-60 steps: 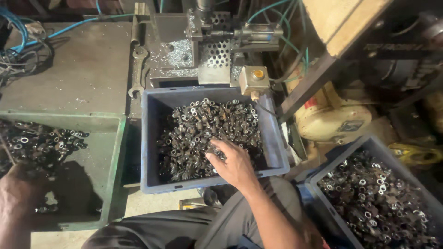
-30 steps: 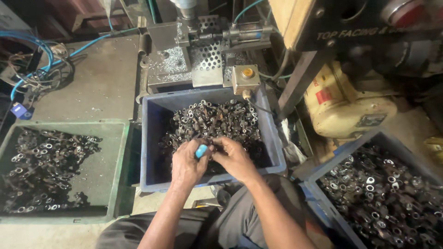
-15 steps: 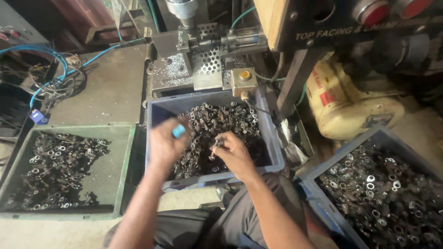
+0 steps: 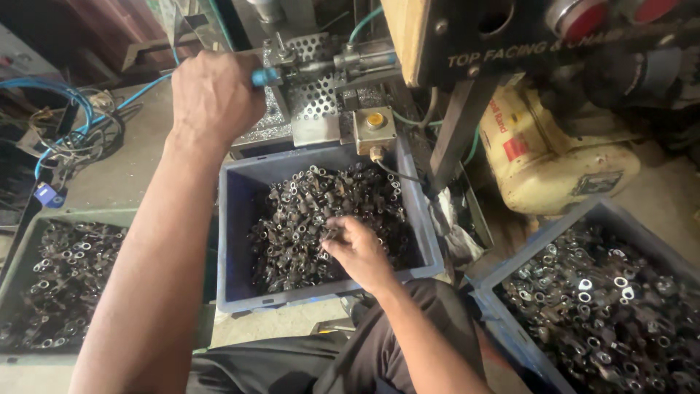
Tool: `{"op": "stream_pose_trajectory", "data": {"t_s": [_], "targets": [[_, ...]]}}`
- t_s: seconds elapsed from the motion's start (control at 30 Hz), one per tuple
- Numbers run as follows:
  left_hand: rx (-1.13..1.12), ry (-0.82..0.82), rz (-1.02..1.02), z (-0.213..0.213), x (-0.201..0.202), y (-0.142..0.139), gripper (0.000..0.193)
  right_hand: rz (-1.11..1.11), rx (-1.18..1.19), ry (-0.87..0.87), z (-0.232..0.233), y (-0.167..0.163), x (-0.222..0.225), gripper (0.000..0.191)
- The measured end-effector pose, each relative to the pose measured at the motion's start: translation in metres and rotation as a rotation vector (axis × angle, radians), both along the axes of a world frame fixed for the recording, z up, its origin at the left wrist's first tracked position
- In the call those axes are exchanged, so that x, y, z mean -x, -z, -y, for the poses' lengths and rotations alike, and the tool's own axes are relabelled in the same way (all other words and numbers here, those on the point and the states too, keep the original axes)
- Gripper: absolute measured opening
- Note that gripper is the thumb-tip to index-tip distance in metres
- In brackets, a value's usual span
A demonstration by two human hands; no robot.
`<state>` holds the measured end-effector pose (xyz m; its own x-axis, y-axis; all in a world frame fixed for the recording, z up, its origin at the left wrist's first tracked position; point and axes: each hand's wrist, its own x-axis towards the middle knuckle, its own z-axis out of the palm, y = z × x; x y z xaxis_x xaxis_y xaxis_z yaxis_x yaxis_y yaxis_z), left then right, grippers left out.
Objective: The person picks small dark metal fittings one at a time from a blue bin and seats each into a pneumatic top-facing and chamfering machine, presses the blue control to run the machining cycle, and moves the processed parts into a nearby bin.
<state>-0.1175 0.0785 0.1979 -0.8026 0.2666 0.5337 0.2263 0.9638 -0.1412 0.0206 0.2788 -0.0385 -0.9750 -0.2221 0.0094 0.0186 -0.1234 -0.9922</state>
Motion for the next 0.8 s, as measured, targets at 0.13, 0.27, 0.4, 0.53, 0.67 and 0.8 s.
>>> {"op": "stream_pose_trajectory", "data": {"t_s": [0.13,0.27,0.4,0.53,0.67,0.8], "targets": [[0.055,0.045,0.022,-0.012,0.001,0.002,0.006,0.017,-0.033,-0.028,0.000,-0.003,-0.001,0.023],[0.052,0.044,0.008,-0.014,0.019,0.013,0.011,-0.003,-0.113,-0.045,-0.002,-0.012,-0.004,0.020],[-0.389,0.162,0.084,0.011,0.029,0.038,0.018,-0.109,-0.182,-0.020,-0.003,-0.021,-0.006,0.019],[-0.985,0.193,0.352,0.048,-0.002,0.083,0.020,-0.053,-0.139,0.000,-0.003,-0.016,-0.005,0.013],[-0.981,0.056,0.318,0.074,-0.062,0.146,0.020,0.011,0.051,-0.008,-0.005,0.002,-0.001,0.014],[-0.859,-0.043,0.209,0.083,-0.092,0.198,0.022,-0.003,0.194,-0.010,-0.010,0.014,0.003,0.016]]}}
